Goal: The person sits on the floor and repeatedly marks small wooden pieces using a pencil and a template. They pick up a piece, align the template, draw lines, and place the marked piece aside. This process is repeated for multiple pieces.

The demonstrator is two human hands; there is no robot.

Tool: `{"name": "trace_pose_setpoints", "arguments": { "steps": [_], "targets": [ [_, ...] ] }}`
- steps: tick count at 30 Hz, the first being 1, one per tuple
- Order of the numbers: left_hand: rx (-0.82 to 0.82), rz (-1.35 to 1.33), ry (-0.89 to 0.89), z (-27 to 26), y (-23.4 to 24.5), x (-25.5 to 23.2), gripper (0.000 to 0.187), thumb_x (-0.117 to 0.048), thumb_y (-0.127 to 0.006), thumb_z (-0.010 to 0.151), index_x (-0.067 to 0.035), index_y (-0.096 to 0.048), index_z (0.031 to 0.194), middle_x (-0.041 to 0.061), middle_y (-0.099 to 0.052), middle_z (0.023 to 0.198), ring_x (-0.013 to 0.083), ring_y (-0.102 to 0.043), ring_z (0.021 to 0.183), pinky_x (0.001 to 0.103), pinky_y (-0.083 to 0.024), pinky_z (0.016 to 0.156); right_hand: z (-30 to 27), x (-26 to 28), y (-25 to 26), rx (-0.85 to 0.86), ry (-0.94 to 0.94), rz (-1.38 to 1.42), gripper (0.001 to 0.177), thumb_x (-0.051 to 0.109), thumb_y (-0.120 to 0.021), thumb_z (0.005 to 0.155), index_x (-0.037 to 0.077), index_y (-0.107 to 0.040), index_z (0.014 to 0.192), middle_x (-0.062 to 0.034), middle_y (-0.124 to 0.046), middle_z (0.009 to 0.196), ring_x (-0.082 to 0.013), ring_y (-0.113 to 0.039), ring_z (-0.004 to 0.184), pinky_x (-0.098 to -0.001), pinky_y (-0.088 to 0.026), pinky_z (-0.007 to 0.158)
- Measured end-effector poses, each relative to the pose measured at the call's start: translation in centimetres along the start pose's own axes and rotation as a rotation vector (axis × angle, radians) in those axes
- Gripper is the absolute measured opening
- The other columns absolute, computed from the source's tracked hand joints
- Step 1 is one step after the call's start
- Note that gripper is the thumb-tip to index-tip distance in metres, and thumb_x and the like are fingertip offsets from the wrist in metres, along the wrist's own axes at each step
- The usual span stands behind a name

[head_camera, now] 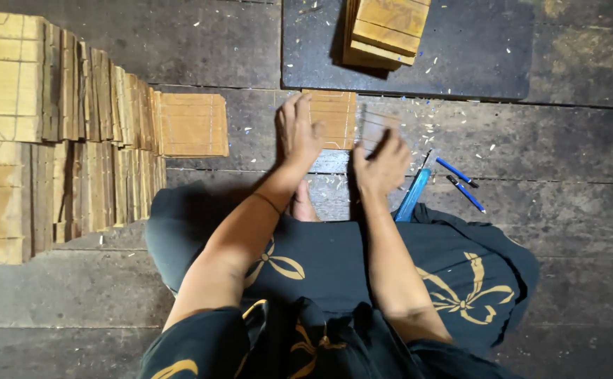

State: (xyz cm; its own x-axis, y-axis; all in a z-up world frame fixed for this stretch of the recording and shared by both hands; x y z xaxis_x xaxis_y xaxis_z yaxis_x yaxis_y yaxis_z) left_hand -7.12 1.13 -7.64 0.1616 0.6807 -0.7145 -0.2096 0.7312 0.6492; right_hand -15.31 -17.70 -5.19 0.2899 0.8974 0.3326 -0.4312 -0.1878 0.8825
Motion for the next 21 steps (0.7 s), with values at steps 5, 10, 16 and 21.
{"name": "trace_pose_setpoints", "arguments": {
  "steps": [5, 10, 16, 21],
  "targets": [
    [0.098, 0.034, 0.272, -1.3, -2.0, -5.8, 0.131, -0.045, -0.104, 0.056, -0.012, -0.027, 0.157, 0.023, -0.018, 0.163, 0.0491, -0.006, 0.154, 0.066, -0.006, 0.123, -1.3, -3.3, -0.3, -0.086, -0.059, -0.166, 0.075, 0.056, -0.077, 0.080, 0.019, -0.054, 0.140, -0.0100, -0.051, 0.133, -0.0345, -0.054, 0.109, -0.0479, -0.058, 0.075],
    [0.100, 0.177, 0.312, -1.4, -0.8, -5.5, 0.130, -0.027, -0.099, 0.054, -0.022, -0.022, 0.159, 0.016, -0.012, 0.162, 0.0450, -0.011, 0.151, 0.065, -0.018, 0.118, -1.0, -2.6, 0.4, -0.105, -0.023, -0.133, 0.070, 0.055, -0.077, 0.081, 0.016, -0.057, 0.136, -0.0115, -0.053, 0.130, -0.0363, -0.055, 0.106, -0.0491, -0.057, 0.076],
    [0.283, 0.232, 0.456, 1.4, 10.4, -2.3, 0.126, -0.029, -0.099, 0.055, -0.032, -0.025, 0.157, 0.009, -0.020, 0.159, 0.0400, -0.021, 0.144, 0.059, -0.016, 0.117, -1.3, -2.7, 0.1, -0.110, -0.026, -0.125, 0.065, 0.056, -0.067, 0.087, 0.014, -0.058, 0.135, -0.0137, -0.053, 0.131, -0.0370, -0.053, 0.109, -0.0519, -0.054, 0.078],
    [0.350, 0.336, 0.600, 3.1, 18.5, 3.0, 0.126, -0.034, -0.102, 0.057, -0.035, -0.025, 0.156, 0.006, -0.021, 0.159, 0.0317, -0.019, 0.143, 0.044, -0.022, 0.116, -1.2, -2.7, 0.2, -0.078, -0.051, -0.127, 0.065, 0.063, -0.053, 0.096, 0.012, -0.058, 0.136, -0.0143, -0.052, 0.131, -0.0333, -0.049, 0.111, -0.0492, -0.048, 0.079]
  ]
}}
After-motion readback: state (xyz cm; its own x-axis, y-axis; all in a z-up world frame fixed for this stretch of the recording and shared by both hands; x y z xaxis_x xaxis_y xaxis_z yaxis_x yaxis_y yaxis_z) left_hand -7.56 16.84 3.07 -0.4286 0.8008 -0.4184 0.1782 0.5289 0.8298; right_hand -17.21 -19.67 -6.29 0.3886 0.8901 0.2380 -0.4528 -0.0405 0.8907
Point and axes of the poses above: each hand's wrist, its own z-axis towards the middle knuckle, its own y-axis out of the back of the hand, x = y × z, the point moved 6 cm from there along z, towards the middle knuckle
